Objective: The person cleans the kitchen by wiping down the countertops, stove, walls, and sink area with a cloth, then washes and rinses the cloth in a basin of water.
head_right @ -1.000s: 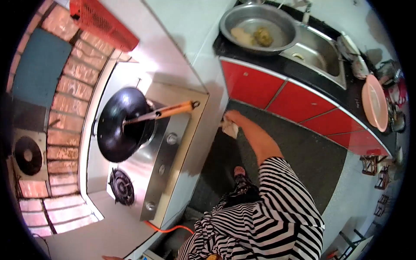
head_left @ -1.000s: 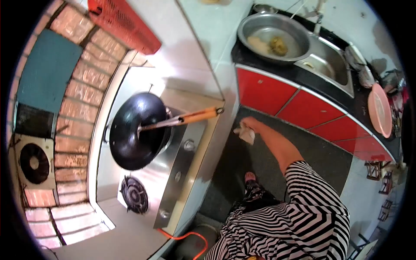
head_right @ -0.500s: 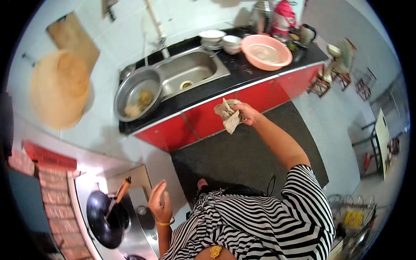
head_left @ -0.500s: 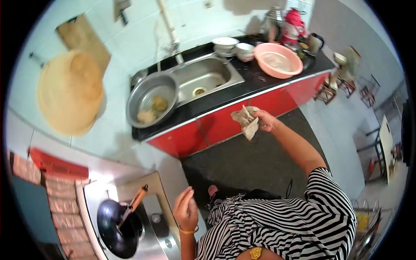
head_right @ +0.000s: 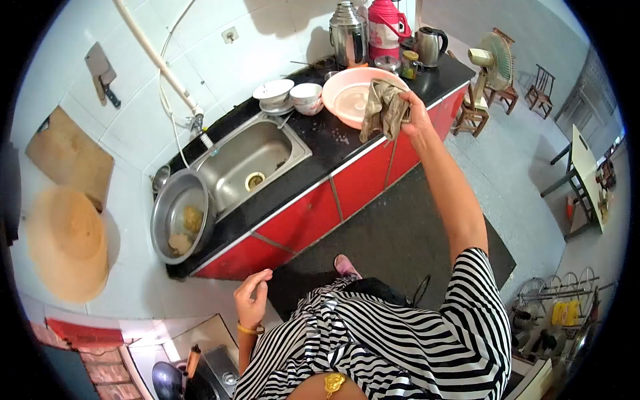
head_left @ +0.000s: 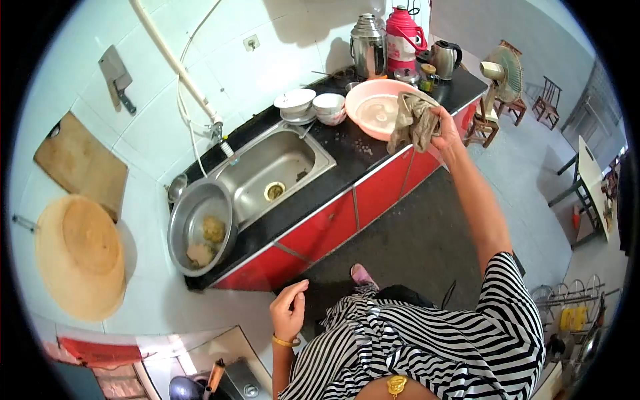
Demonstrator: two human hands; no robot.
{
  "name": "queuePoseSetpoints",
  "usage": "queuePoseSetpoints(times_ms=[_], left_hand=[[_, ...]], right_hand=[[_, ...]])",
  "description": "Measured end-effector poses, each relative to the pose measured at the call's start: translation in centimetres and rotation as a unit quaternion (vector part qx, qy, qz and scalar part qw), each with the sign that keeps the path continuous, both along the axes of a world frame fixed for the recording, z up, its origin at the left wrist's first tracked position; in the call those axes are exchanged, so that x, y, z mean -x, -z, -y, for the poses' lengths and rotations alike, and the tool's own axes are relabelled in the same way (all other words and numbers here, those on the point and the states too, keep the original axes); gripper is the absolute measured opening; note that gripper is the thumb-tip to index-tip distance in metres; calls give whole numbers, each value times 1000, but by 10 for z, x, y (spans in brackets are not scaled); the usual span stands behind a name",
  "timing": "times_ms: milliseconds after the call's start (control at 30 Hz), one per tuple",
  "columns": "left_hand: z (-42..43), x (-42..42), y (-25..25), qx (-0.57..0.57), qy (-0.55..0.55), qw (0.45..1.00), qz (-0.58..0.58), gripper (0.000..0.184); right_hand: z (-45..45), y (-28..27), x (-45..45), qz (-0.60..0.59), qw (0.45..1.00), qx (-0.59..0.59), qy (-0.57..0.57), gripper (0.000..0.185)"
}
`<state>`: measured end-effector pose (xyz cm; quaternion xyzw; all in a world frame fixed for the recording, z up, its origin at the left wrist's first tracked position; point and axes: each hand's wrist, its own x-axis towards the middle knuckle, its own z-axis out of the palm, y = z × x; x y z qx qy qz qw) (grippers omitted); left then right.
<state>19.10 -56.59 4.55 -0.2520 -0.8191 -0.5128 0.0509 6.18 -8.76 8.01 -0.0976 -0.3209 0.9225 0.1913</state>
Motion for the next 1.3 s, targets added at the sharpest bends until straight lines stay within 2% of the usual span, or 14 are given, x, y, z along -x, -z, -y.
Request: queuePoseSetpoints(times_ms=[267, 667, 733, 767, 800, 833, 867, 933, 1000, 1067, 1133, 1200, 1267, 1300], left_hand=[[-66, 116, 19, -139, 5, 973, 186, 22], [-258, 222, -10, -217, 189, 892, 348, 29], [-286, 234, -7, -237, 183, 874, 383, 32], [-299, 243, -5, -273, 167, 847, 424, 35], [-313, 252, -2, -304, 150, 818, 464, 38], [-326, 262, 0, -310, 139, 808, 481, 41], [-339, 275, 5, -312, 122, 802, 494, 44], [-366, 297, 20, -313, 88, 789, 521, 49], [-395, 312, 25, -303, 74, 790, 527, 53], [-419, 322, 20, -275, -25, 779, 563, 54], [-427, 347, 55, -258, 26, 789, 556, 54], [-433, 371, 88, -329, 87, 613, 713, 48], [-440, 379, 110, -296, 60, 640, 707, 55], [-444, 372, 93, -245, -5, 649, 721, 61]], right_hand=[[-63, -19, 116, -55, 996, 70, 13, 30], [-108, 131, 195, 166, 984, 17, -67, 25], [-133, 161, 207, 377, 871, -299, -101, 27], [-144, 161, 209, 376, 871, -300, -100, 27], [-140, 149, 203, 417, 681, -575, -179, 30], [-132, 141, 196, 411, 411, -779, -237, 34], [-123, 154, 198, 413, 415, -776, -234, 34], [-105, 178, 194, 449, 339, -809, 171, 43], [-96, 172, 192, 410, 334, -849, -6, 51], [-98, 151, 197, 369, 450, -790, -192, 43], [-112, 155, 204, 387, 464, -767, -218, 37], [-124, 148, 200, 410, 477, -740, -238, 31], [-116, 136, 192, 389, 496, -769, -107, 25], [-112, 150, 195, 347, 578, -731, -106, 30]])
